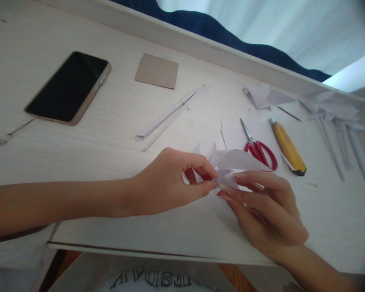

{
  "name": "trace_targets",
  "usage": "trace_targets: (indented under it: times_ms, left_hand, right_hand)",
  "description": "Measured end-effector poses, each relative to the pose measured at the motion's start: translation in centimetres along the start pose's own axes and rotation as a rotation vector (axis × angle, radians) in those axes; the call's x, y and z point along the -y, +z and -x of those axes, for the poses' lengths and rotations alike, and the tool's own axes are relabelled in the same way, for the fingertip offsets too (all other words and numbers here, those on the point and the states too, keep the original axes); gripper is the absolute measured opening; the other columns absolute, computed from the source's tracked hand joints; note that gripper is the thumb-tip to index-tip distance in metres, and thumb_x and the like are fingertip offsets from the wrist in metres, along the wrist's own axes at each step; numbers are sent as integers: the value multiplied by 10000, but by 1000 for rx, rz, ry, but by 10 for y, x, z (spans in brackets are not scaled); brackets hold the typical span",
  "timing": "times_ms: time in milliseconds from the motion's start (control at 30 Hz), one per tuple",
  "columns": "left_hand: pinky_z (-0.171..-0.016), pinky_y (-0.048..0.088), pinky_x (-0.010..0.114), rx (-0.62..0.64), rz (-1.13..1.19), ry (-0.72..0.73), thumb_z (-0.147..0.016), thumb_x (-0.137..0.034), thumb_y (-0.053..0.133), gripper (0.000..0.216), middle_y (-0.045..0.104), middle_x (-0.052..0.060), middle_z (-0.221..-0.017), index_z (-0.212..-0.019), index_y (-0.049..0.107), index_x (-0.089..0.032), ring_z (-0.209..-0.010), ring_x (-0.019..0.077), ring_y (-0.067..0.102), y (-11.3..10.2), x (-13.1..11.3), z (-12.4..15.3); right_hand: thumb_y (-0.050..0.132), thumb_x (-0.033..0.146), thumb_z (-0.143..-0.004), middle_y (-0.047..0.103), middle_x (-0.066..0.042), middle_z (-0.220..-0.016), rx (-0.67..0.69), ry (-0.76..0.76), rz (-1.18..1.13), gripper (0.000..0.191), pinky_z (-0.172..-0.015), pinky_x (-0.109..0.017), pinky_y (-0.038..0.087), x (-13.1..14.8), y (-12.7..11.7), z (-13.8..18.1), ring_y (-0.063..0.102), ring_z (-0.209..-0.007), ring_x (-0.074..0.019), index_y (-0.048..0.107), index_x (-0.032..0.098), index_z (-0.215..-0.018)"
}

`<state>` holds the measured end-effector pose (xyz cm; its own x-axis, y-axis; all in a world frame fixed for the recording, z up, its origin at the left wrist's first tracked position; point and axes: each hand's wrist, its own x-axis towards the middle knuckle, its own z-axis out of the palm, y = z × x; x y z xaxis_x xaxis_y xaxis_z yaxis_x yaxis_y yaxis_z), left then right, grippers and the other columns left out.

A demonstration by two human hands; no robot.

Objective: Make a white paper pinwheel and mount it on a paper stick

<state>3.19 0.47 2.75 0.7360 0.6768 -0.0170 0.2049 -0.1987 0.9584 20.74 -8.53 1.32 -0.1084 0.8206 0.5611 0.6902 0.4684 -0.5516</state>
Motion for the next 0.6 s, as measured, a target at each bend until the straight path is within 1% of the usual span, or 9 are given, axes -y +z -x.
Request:
trace_targets:
  times_ms: [133, 300, 433, 600]
  left_hand:
    - [-438, 389, 79, -20, -5, 37, -730, -150, 573, 86, 635, -54, -675, -779, 640, -174, -490, 12, 507, 1, 2, 0]
    - [-423, 378, 70, -29, -30, 46, -724, -130, 581, 102, 633, -63, -675, -783, 645, -182, -467, 3, 482, 0, 1, 0]
    - [-452, 390, 55, -54, -40, 50, -718, -142, 594, 99, 624, -73, -650, -788, 645, -190, -485, 0, 488, 0, 1, 1]
    - [-451, 403, 64, -62, -54, 29, -714, -162, 595, 89, 629, -67, -649, -781, 646, -192, -483, 9, 496, 1, 2, 1]
  right_hand:
    - [685, 59, -624, 557, -50, -962, -22, -86, 62, 279, -639, -340, 511, -1, -1, -2, 555, -819, -174, 637, 186, -867]
    - [694, 68, -622, 557, -64, -960, -1, -156, 126, 215, -598, -326, 475, 1, -4, -4, 553, -788, -166, 635, 146, -814]
    - [705, 74, -610, 550, -60, -951, -2, -171, 127, 209, -601, -323, 473, 2, -4, -5, 547, -796, -169, 633, 140, -794]
    - [710, 72, -604, 541, -62, -931, 0, -187, 93, 228, -626, -340, 471, 1, -3, -7, 538, -818, -185, 629, 125, -812]
